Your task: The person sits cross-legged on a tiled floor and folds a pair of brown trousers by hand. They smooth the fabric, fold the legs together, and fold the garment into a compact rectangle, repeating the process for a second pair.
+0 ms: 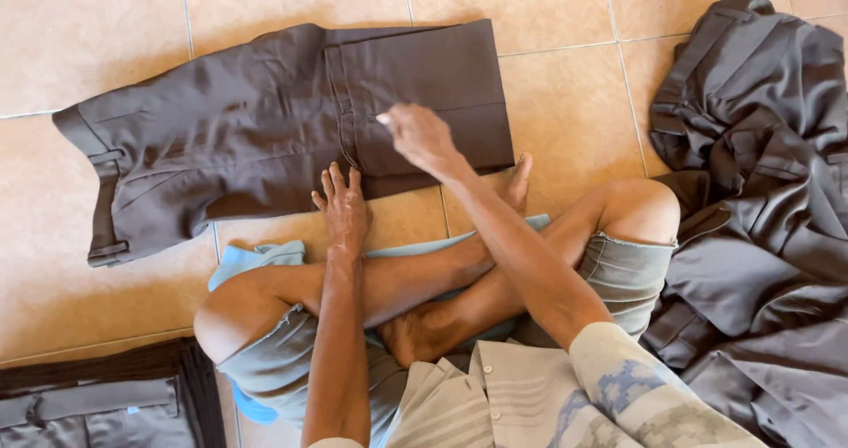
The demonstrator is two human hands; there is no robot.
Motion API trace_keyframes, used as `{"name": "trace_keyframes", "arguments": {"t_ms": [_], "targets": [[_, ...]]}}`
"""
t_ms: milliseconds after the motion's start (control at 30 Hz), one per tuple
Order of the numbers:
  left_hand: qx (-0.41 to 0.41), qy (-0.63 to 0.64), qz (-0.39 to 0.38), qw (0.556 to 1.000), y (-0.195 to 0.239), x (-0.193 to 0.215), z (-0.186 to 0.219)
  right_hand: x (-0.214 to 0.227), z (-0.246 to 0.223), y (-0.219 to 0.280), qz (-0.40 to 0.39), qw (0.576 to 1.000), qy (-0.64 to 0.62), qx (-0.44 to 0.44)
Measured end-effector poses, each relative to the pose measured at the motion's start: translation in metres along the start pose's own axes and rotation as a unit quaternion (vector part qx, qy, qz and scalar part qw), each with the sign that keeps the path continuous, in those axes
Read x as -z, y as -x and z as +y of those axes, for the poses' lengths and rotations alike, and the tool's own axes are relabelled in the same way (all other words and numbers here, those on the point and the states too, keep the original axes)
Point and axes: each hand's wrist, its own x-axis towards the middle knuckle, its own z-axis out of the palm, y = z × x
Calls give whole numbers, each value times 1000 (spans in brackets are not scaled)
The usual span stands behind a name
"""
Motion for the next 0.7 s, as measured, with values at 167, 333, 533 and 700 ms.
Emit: {"name": "trace_keyframes", "arguments": {"t_ms": [167, 333, 533, 700], "targets": [[18, 16, -15, 1000, -1, -5, 0, 46, 103, 11, 89, 929, 339, -117], [26, 33, -13, 999, -1, -6, 0, 34, 194, 25, 61, 940, -58, -332], [10, 85, 78, 993, 8, -4, -7, 46, 330, 32, 136, 935, -32, -326], [43, 70, 64, 995, -10, -31, -10, 88, 264, 68, 116, 908, -77, -395]]}}
